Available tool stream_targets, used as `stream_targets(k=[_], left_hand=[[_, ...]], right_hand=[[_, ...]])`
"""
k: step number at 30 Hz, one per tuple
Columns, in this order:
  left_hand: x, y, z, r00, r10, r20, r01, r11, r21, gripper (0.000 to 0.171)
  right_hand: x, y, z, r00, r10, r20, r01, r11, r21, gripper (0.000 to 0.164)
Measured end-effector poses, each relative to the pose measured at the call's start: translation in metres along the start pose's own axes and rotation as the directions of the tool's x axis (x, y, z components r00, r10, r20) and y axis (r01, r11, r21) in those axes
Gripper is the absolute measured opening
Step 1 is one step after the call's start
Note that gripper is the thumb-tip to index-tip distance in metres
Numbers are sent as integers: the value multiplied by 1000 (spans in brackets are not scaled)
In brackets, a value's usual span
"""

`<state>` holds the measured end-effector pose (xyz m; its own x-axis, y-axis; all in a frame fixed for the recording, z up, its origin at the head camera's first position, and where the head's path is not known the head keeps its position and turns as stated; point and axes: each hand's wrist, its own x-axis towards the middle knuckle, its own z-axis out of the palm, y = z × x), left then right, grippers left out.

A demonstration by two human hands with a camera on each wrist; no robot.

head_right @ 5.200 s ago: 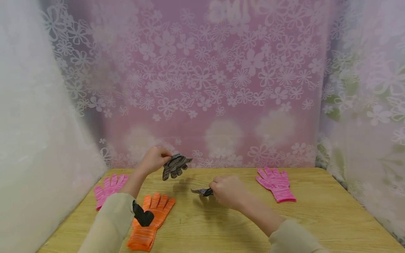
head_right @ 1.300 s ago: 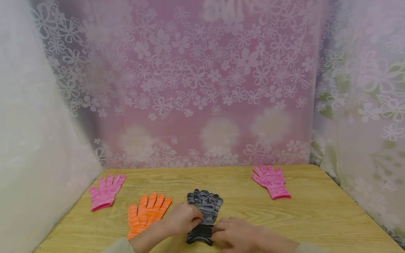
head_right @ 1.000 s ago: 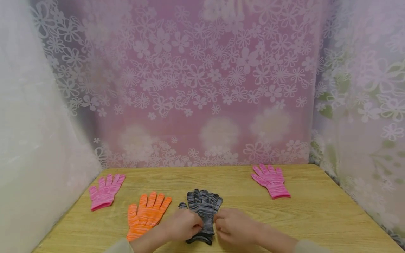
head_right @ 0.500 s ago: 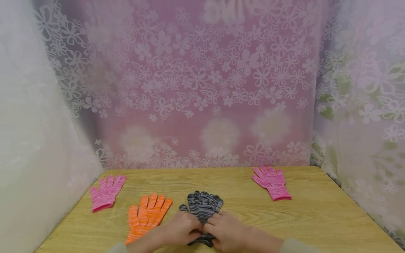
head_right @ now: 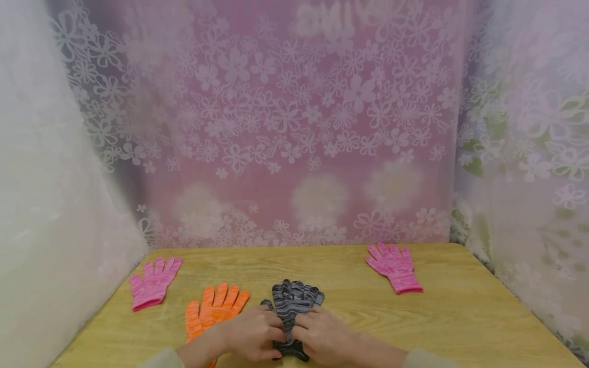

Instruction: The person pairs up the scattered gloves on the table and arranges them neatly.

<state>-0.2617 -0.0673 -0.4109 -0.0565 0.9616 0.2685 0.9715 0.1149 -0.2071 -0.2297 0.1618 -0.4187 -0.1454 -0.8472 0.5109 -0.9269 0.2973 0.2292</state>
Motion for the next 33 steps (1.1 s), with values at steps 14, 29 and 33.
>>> stream_targets(k=[14,29,33], left_hand=[[0,4,-3,999,35,-23,-34,997,69,13],[-5,11,2,995,-27,97,28,1000,-2,7],[-4,13,2,996,-18,83,18,1000,-1,9]], right_hand=[[-4,-2,9,988,-129,86,124,990,67,7],[-6,4,9,980,-143,141,124,983,132,15],[-6,4,6,972,-151,178,125,981,151,14]])
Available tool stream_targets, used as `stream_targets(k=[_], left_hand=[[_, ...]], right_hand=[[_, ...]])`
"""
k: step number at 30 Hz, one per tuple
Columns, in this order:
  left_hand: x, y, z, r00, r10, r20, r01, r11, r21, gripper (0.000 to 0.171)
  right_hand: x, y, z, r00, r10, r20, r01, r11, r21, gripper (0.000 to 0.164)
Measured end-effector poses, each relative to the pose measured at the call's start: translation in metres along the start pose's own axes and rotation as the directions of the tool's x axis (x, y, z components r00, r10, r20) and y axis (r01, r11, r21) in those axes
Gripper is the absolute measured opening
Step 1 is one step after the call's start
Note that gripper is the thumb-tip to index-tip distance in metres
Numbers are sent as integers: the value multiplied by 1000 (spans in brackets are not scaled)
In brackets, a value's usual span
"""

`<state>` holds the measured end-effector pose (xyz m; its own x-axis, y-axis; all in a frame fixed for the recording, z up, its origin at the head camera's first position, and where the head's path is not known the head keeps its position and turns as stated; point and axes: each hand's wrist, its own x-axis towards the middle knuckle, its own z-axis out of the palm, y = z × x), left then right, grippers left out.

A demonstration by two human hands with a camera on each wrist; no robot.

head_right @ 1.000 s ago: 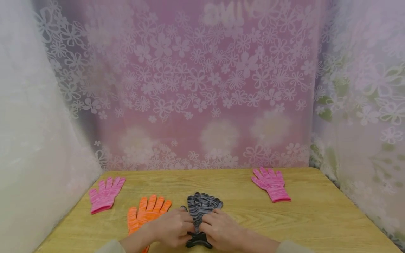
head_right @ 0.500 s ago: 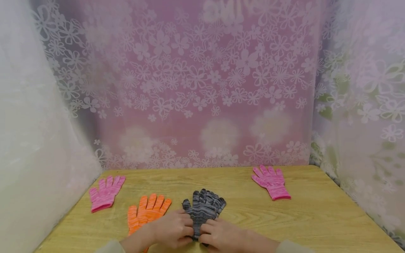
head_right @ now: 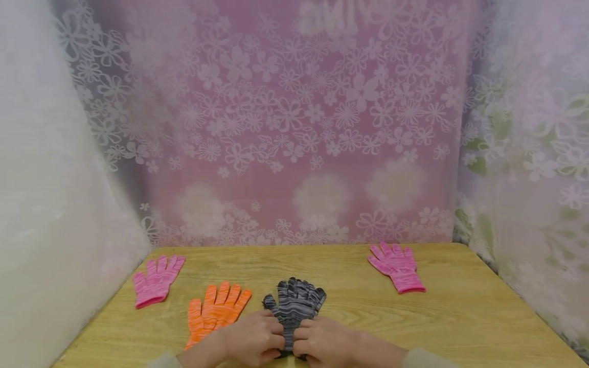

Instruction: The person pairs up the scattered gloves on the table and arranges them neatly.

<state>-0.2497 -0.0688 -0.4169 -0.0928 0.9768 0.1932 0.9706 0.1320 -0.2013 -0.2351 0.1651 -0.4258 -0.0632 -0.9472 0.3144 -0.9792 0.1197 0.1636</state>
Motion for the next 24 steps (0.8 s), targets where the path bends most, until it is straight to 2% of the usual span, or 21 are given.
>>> stream_targets(k=[4,6,8,10,13,16,18,20,23,24], left_hand=[[2,1,2,998,13,-64,-10,999,43,8],[3,2,3,995,21,-102,-14,998,65,8],[4,4,5,993,26,-113,-18,997,72,14],[6,6,6,996,30,-87,-24,997,72,21],[7,8,8,1000,14,-8,-13,999,53,28],[7,7,9,998,-3,55,1,999,38,32],[8,6,8,997,-13,82,11,1000,24,33],[9,6,8,996,-16,93,15,1000,13,33],[9,7,6,996,-14,90,14,1000,1,32],[9,8,7,996,-12,86,12,1000,-1,32]], right_hand=[[-4,0,-4,1000,24,12,-25,998,58,16],[-8,3,-7,998,59,0,-58,993,100,18],[-12,7,-10,994,103,-18,-101,988,114,19],[-16,12,-14,988,155,-23,-151,983,106,19],[-21,23,-18,975,223,-11,-221,971,93,18],[-23,32,-20,954,301,20,-301,951,74,15],[-23,37,-21,919,391,54,-394,919,37,13],[-20,41,-20,860,500,100,-503,864,11,12],[-16,46,-18,781,614,118,-613,789,-44,14],[-15,47,-17,769,630,107,-628,776,-55,15]])
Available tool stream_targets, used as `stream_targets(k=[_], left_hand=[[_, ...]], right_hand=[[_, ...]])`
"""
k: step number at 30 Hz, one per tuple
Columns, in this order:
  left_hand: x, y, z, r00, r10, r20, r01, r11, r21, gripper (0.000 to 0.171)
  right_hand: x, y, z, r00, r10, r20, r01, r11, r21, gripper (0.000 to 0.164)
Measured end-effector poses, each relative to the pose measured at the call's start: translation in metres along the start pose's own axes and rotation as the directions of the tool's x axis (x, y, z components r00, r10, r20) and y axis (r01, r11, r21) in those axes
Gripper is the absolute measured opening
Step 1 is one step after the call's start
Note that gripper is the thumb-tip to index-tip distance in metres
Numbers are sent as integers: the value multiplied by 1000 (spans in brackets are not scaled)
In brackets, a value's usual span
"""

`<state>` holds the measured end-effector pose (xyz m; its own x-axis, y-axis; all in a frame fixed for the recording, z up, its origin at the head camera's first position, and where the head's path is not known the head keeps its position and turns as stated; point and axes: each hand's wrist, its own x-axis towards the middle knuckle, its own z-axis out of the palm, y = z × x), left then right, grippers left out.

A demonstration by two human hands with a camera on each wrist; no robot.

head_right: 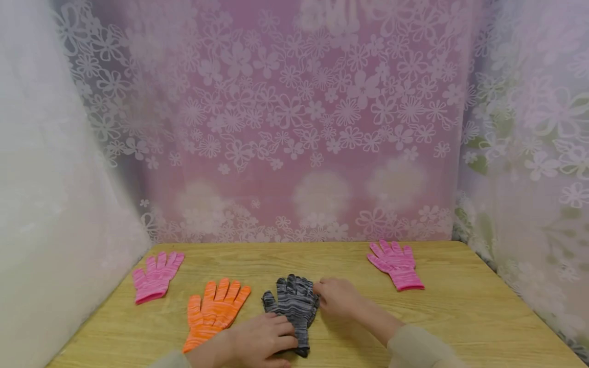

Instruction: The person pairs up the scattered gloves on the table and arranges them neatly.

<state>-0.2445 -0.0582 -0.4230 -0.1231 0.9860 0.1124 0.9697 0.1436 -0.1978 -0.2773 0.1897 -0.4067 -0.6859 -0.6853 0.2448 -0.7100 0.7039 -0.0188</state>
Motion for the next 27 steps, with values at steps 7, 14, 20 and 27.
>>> stream_targets(k=[7,14,20,27], left_hand=[[-1,0,1,1000,-1,2,1,998,-67,31],[0,-1,0,1000,-3,21,4,996,-87,31],[0,-1,1,1000,2,-3,-2,998,-61,29],[-1,-2,1,1000,-21,14,22,998,-61,28]], right_hand=[[15,2,9,981,191,-20,-191,981,-3,11],[24,0,12,953,304,-13,-300,947,116,12],[26,5,8,956,281,-86,-256,940,225,23],[29,12,1,965,235,-112,-207,954,217,22]])
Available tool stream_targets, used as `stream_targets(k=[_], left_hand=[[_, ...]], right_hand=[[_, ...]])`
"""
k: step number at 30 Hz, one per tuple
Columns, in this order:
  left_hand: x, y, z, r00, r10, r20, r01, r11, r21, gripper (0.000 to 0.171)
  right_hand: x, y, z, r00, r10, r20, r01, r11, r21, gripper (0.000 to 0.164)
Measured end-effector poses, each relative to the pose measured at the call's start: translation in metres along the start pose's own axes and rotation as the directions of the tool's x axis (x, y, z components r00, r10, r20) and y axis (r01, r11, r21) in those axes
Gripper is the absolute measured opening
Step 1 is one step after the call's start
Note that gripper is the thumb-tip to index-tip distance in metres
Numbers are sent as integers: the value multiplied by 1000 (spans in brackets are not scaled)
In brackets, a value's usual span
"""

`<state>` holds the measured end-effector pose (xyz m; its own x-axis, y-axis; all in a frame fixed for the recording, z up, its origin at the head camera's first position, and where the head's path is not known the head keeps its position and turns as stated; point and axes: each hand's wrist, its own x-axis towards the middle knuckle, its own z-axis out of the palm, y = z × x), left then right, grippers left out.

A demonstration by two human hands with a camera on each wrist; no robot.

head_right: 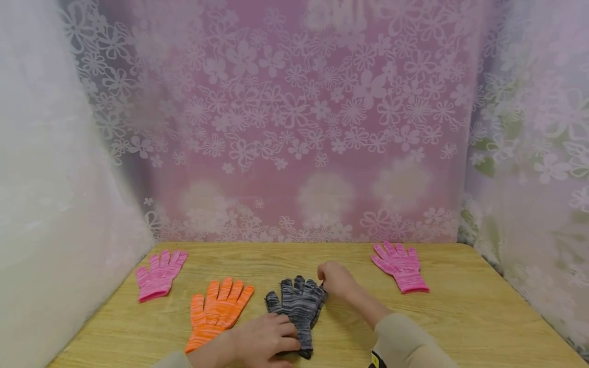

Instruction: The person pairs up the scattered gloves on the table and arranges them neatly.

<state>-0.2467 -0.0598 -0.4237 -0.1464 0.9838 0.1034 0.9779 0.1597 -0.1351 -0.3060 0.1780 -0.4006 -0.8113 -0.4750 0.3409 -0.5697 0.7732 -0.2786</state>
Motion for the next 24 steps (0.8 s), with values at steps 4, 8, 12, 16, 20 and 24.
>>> stream_targets(k=[4,8,12,16,20,24], left_hand=[[0,0,0,1000,-4,12,4,1000,5,29],[1,1,-1,1000,-1,11,1,1000,5,29],[0,1,-3,1000,-6,13,6,1000,-3,29],[1,2,-5,1000,-6,13,6,1000,-6,28],[1,2,-5,1000,1,4,-1,1000,-6,28],[1,1,-4,1000,-3,2,3,1000,4,29]], right_hand=[[0,5,8,992,-127,2,127,985,-118,24],[-2,6,17,985,-171,37,175,972,-155,27],[-2,3,18,995,-85,57,93,983,-157,20],[-4,-2,12,999,2,52,8,983,-185,14],[-7,-4,4,984,-171,59,178,970,-164,17],[-9,-5,-1,864,-484,141,499,861,-101,22]])
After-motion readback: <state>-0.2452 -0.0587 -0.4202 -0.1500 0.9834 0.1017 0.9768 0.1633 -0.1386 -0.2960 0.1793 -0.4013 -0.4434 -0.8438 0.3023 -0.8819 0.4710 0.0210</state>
